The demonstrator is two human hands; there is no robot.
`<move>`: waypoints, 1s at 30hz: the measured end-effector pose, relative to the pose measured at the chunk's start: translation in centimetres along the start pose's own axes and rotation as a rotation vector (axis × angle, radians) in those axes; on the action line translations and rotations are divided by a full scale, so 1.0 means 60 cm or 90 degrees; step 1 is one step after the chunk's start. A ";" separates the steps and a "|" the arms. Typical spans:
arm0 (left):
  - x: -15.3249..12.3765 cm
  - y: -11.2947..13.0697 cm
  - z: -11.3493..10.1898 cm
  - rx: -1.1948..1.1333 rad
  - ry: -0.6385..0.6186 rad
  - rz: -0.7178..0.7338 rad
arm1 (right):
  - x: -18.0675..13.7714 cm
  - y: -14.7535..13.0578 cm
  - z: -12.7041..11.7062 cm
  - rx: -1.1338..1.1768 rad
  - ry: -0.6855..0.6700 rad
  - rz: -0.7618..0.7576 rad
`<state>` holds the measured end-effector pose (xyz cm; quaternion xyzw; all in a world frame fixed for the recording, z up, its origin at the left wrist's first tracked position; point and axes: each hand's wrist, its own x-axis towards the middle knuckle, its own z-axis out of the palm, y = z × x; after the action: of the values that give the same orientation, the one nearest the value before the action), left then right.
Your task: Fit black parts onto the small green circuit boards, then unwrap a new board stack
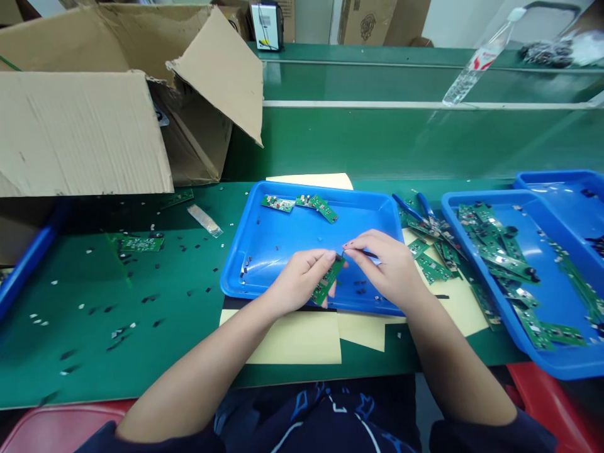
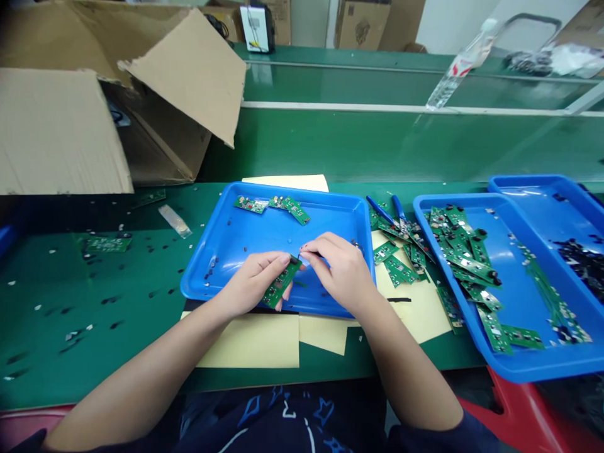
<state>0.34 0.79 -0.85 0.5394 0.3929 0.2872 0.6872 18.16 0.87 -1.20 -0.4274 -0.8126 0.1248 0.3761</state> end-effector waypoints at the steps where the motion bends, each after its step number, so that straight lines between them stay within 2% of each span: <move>1: -0.001 0.002 -0.001 0.021 -0.029 -0.002 | 0.000 0.000 0.001 -0.004 0.001 -0.015; 3: -0.004 0.007 -0.004 0.063 -0.063 0.012 | 0.000 -0.002 0.004 -0.008 0.026 -0.050; 5: -0.007 0.013 -0.008 0.107 -0.054 0.054 | 0.001 -0.004 0.004 -0.013 0.086 -0.074; 8: -0.010 0.016 -0.017 0.171 0.043 0.144 | 0.003 -0.004 -0.003 -0.037 0.197 -0.063; 12: -0.008 0.011 -0.031 0.197 0.170 0.249 | 0.003 0.011 -0.021 -0.080 0.323 0.033; 14: -0.008 0.010 -0.036 0.236 0.178 0.290 | 0.002 0.020 -0.026 -0.052 0.361 0.096; 16: -0.009 0.011 -0.039 0.321 0.155 0.324 | 0.002 0.028 -0.027 0.043 0.381 0.157; 19: -0.010 0.013 -0.039 0.463 0.084 0.329 | 0.003 0.034 -0.023 0.230 0.359 0.229; 21: -0.009 0.009 -0.038 0.541 0.061 0.330 | 0.004 0.032 -0.019 0.283 0.287 0.219; 23: -0.005 0.003 -0.037 0.605 0.069 0.361 | 0.004 0.026 -0.016 0.232 0.184 0.150; 25: -0.002 -0.004 -0.037 0.651 0.089 0.395 | 0.005 0.020 -0.014 0.120 0.103 0.059; 27: 0.001 -0.008 -0.038 0.672 0.106 0.410 | 0.004 0.014 -0.011 0.020 0.072 -0.010; 30: 0.003 -0.010 -0.040 0.671 0.134 0.425 | 0.004 0.008 -0.006 -0.050 0.071 -0.061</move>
<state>-1.61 2.01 -1.74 0.8679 0.3574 0.3057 0.1602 18.63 1.29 -1.10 -0.4088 -0.8142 0.0502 0.4092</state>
